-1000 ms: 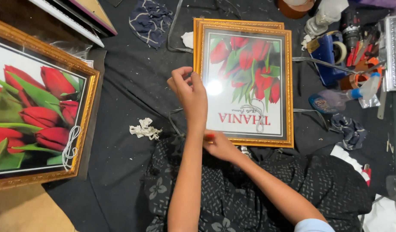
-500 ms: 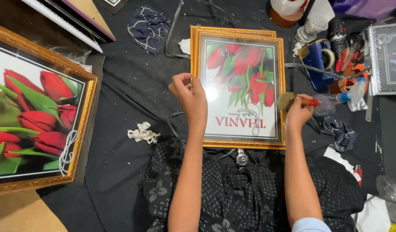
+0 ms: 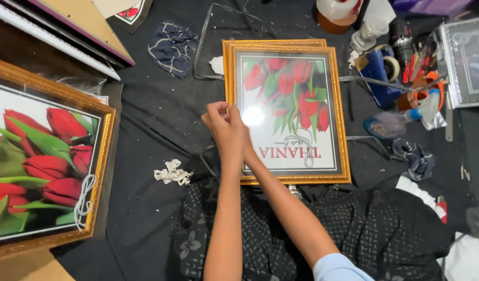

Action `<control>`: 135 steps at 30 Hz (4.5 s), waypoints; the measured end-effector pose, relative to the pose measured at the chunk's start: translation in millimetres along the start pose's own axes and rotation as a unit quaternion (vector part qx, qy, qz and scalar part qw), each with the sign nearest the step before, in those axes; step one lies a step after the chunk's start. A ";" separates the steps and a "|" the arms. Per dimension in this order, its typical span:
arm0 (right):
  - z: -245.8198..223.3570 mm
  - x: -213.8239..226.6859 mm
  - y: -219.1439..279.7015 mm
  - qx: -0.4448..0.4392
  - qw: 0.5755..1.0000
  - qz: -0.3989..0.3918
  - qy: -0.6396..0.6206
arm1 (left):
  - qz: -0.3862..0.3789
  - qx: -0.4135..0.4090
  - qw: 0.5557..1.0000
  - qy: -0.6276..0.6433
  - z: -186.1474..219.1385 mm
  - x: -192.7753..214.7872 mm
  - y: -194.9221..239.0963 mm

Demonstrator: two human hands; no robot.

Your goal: The person sits on the floor and wipes the glass surface of a gold-framed picture with a red-handled brush. They repeatedly brush across the glass and occasionally adjust the frame's position on the black cloth-covered floor.

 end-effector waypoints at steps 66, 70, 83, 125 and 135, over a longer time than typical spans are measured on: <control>-53.1 35.5 -118.0 0.026 0.999 0.017 0.037 | 0.019 0.048 0.986 0.158 12.1 11.1 -4.5; -37.6 173.0 -113.3 0.007 0.980 0.091 -0.178 | 0.011 0.050 0.986 0.158 15.1 6.3 -1.0; -48.9 185.4 -146.5 0.213 0.846 0.346 0.346 | -0.003 0.062 0.988 0.145 2.7 -3.8 -4.4; -128.3 52.2 -202.7 0.090 0.995 0.000 -0.030 | -0.007 0.094 0.986 0.135 11.1 3.0 -6.5; -48.2 298.0 -275.9 0.203 0.799 0.389 0.411 | -0.010 0.092 0.983 0.161 9.9 -5.6 -0.1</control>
Point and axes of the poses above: each hand's wrist, its own y-axis away from the middle knuckle, its own x-axis out of the back of the hand, z = x × y, the point moved 4 cm from there along -y, towards the middle knuckle, and after that the axes turned 2 degrees about -z, right-handed, at the moved point
